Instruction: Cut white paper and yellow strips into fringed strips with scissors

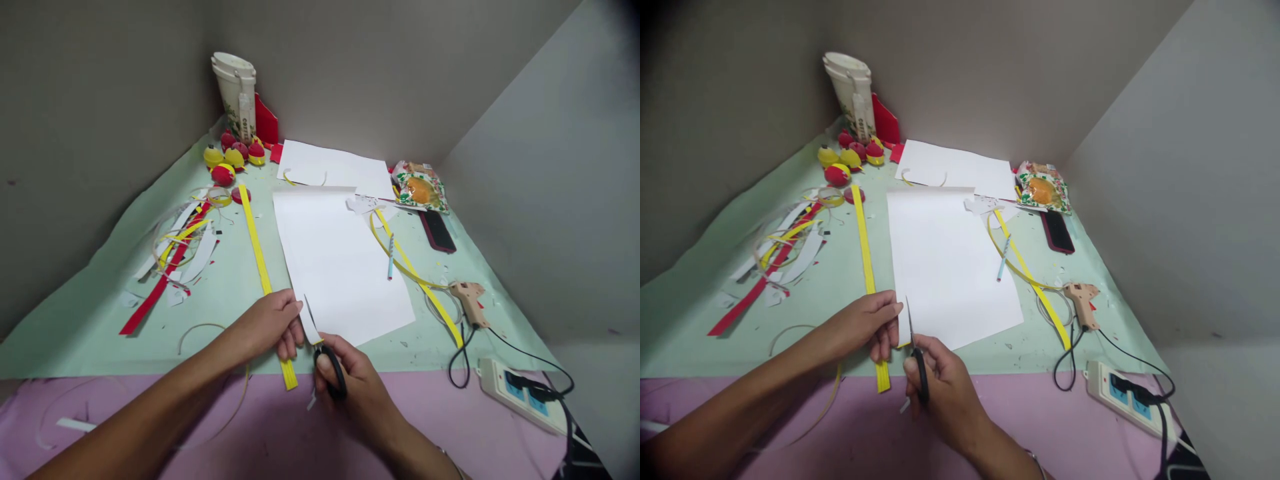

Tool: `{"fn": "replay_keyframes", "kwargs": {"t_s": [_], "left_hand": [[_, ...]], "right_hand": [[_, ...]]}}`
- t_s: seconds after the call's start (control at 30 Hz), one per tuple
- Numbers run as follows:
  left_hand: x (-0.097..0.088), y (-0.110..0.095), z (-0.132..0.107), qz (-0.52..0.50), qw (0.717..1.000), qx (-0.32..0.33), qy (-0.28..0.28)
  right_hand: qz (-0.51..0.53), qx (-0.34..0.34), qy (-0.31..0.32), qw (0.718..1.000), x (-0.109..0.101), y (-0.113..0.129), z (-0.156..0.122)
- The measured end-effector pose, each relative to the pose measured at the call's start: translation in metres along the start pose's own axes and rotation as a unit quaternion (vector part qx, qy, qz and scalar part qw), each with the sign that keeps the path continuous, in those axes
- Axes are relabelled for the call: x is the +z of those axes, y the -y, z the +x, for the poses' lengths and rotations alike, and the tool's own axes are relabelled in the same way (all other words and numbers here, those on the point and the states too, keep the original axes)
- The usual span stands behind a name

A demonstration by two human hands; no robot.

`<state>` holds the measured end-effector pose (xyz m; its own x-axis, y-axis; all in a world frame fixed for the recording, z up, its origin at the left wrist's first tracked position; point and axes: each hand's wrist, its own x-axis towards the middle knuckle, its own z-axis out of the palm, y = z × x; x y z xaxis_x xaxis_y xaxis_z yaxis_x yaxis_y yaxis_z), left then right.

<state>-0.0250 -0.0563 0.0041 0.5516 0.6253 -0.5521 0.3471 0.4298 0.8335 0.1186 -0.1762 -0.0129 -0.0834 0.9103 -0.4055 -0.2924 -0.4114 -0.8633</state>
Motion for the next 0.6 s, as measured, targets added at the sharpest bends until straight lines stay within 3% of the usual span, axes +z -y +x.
{"fn": "replay_keyframes", "kwargs": {"t_s": [0.6], "left_hand": [[-0.0001, 0.0015, 0.0015, -0.006, 1.0, 0.0, 0.0]], "right_hand": [[-0.009, -0.016, 0.001, 1.0, -0.0006, -0.0046, -0.0019]]}}
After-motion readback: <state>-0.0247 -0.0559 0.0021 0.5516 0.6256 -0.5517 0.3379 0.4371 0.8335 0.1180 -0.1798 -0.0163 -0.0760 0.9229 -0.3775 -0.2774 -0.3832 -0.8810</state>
